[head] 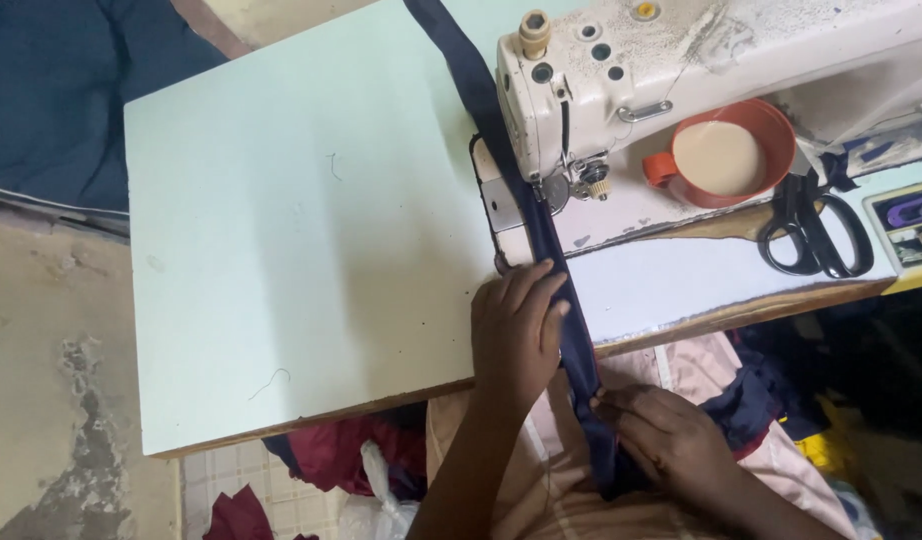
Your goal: Folding and preparing a long strip of fabric at a sewing workstation for subsequent machine sewing.
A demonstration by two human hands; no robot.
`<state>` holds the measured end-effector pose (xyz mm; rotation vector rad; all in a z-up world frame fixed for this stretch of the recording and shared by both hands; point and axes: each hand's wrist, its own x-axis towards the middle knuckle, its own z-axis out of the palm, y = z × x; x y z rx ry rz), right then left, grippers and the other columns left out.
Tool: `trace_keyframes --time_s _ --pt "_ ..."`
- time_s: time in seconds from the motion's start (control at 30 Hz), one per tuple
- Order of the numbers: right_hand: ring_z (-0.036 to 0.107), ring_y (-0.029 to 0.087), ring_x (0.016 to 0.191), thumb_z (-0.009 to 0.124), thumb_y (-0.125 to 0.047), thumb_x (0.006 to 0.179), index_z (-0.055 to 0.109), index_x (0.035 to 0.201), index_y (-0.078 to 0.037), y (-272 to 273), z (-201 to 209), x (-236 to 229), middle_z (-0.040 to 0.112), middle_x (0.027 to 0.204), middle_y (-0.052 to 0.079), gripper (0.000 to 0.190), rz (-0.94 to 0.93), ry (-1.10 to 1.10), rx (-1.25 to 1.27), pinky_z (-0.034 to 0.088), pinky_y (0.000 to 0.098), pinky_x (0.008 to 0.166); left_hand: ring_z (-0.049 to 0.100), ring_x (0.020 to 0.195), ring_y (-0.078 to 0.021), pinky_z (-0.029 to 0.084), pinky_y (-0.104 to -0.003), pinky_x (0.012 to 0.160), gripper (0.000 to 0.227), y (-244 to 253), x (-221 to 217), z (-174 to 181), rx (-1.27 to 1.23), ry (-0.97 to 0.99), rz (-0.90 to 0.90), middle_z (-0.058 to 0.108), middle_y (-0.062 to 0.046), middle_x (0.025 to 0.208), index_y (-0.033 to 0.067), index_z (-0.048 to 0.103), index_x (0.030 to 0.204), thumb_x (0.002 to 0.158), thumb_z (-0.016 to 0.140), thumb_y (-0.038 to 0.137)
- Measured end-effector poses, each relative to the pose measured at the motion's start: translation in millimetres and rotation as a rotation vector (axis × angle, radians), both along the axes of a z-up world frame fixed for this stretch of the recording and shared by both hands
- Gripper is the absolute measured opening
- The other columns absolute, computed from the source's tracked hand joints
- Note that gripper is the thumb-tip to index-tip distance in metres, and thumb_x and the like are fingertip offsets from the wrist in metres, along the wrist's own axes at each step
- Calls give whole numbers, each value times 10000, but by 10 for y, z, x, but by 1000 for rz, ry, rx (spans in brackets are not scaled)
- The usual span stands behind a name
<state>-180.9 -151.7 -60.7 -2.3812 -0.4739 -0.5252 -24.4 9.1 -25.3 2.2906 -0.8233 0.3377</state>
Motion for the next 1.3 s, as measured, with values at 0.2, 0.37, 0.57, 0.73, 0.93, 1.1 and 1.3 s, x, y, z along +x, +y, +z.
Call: trace_keyframes --time_s 0.2,0.37,0.57,0.73,0.93,1.1,1.3 --pt "711 271 1049 567 -156 992 723 1189 -80 -49 -8 134 716 1179 94 263 -10 9 -31 566 365 925 450 1470 -343 182 -742 1153 556 101 59 66 104 80 -61 593 -58 1495 144 641 1338 863 782 395" --pt "710 269 1071 576 -151 991 718 1204 -107 -34 147 405 714 1246 75 260 -57 -25 -52 548 373 916 394 1511 -341 166 -757 1151 521 50 395 28 129 73 -66 560 -27 1527 165 617 1369 921 691 420" --pt "708 263 1030 516 -122 1013 701 1203 -65 -57 262 870 706 1251 97 271 -50 -34 -69 543 368 887 346 1538 -346 143 -784 1137 502 -25 888 -91 166 69 -24 540 -6 1550 206 604 1345 902 720 412" --pt "717 310 944 582 -175 952 730 1089 -133 -97 275 1256 720 1077 53 207 -197 31 -165 561 441 738 330 1538 -374 100 -849 1139 608 -96 1254 -4 234 144 -10 468 -49 1607 218 503 1426 902 746 406" --pt "732 300 888 651 -155 900 747 1075 -155 -91 258 1638 707 1039 22 199 -233 42 -203 578 418 714 291 1552 -357 37 -834 1150 560 -158 1676 -63 198 163 2 475 7 1602 277 529 1394 896 763 380" --pt "675 407 1040 578 -229 991 684 1216 -73 -69 413 1411 667 1166 150 293 -240 -12 -144 549 500 805 364 1519 -363 78 -816 1168 515 -142 1648 -94 104 87 35 543 -62 1534 217 565 1366 913 763 363" --pt "571 369 1250 562 -273 1007 592 1342 -70 -250 -118 251 542 1479 155 393 -222 -80 -284 459 497 1086 518 1252 -260 331 -571 1068 481 -81 1131 -126 -100 -114 29 604 -30 1293 171 614 1192 846 796 451"
